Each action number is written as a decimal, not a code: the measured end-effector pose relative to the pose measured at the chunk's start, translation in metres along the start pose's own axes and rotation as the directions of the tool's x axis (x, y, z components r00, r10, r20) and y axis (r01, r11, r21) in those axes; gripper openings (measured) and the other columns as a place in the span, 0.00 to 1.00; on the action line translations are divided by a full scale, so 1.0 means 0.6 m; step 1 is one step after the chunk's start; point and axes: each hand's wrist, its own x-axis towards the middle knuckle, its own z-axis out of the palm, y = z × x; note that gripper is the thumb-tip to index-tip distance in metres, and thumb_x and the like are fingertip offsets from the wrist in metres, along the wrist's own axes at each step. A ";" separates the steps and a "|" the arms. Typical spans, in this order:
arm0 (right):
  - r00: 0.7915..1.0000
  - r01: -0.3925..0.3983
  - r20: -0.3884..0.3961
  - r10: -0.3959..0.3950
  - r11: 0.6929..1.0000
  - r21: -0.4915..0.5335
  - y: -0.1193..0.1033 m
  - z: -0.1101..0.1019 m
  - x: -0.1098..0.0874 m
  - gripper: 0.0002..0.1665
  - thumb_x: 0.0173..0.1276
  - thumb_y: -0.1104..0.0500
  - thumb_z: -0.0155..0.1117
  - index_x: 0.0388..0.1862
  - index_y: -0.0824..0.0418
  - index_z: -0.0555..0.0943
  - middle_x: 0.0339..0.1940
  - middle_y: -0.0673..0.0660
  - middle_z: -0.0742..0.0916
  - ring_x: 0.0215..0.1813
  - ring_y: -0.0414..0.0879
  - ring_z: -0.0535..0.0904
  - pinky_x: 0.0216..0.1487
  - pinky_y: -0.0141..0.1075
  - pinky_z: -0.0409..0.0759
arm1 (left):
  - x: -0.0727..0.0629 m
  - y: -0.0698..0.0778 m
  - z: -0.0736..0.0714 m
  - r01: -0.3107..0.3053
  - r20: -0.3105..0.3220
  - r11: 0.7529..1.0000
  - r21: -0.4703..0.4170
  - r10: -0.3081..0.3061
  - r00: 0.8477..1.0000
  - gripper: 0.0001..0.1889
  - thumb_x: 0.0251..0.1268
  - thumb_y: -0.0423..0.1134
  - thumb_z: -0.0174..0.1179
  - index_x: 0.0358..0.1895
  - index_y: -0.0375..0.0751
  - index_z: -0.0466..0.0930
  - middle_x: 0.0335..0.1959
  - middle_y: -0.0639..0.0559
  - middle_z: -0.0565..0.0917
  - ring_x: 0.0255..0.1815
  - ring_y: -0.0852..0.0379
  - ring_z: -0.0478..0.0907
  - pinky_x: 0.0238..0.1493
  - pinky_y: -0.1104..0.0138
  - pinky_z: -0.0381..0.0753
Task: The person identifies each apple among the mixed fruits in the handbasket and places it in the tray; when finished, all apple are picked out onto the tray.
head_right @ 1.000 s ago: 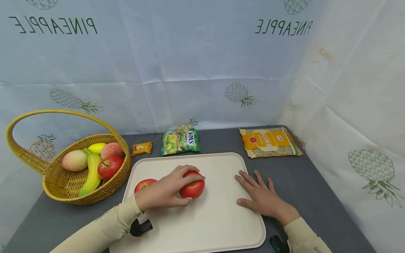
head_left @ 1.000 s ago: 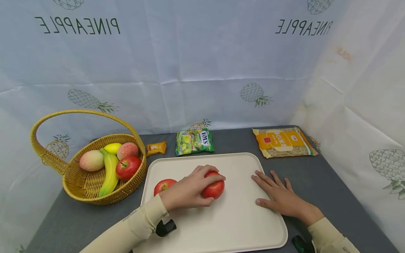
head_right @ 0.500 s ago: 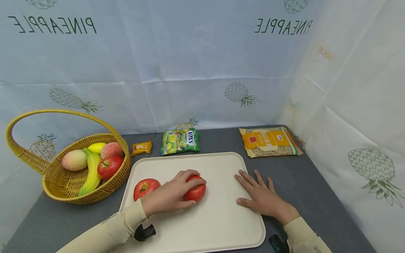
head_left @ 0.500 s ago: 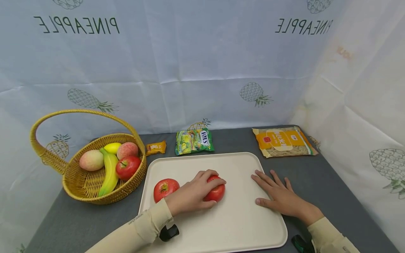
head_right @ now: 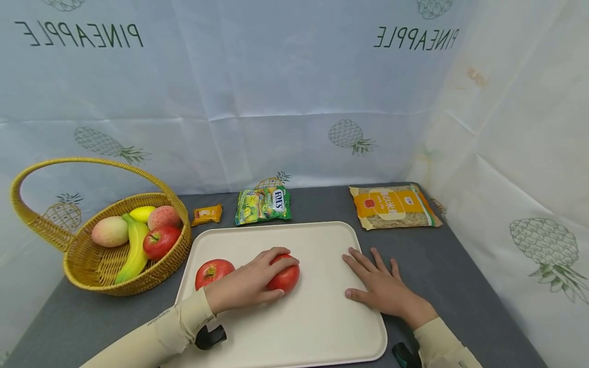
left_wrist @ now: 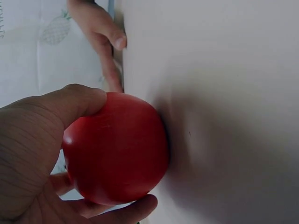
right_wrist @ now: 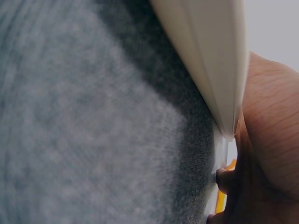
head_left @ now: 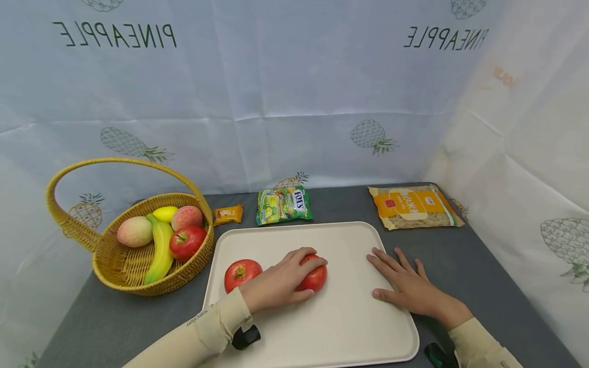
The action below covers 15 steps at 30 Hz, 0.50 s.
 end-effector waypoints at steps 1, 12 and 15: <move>1.000 -0.001 -0.001 0.001 1.000 -0.001 -0.001 0.000 0.000 0.48 0.68 0.33 0.63 0.82 0.47 0.61 0.83 0.56 0.59 0.78 0.76 0.40 0.61 0.81 0.32 | 0.000 0.000 0.001 -0.004 0.000 1.000 0.002 0.004 1.000 0.31 0.69 0.45 0.67 0.73 0.55 0.66 0.72 0.46 0.65 0.69 0.48 0.66 0.53 0.58 0.83; 1.000 0.009 -0.021 -0.009 1.000 0.016 0.005 0.005 -0.001 0.48 0.68 0.35 0.65 0.82 0.48 0.61 0.82 0.57 0.59 0.78 0.77 0.41 0.61 0.81 0.30 | -0.002 0.000 0.000 -0.022 -0.001 1.000 -0.002 0.022 1.000 0.33 0.68 0.44 0.68 0.74 0.54 0.64 0.75 0.45 0.62 0.73 0.48 0.63 0.57 0.58 0.81; 0.999 0.018 -0.031 -0.018 1.000 0.022 0.007 0.007 -0.001 0.48 0.68 0.35 0.66 0.82 0.48 0.62 0.82 0.58 0.60 0.78 0.77 0.41 0.60 0.81 0.30 | -0.008 0.001 -0.007 -0.014 -0.002 1.000 0.012 0.014 1.000 0.34 0.68 0.47 0.68 0.74 0.56 0.64 0.76 0.47 0.60 0.74 0.49 0.60 0.52 0.57 0.84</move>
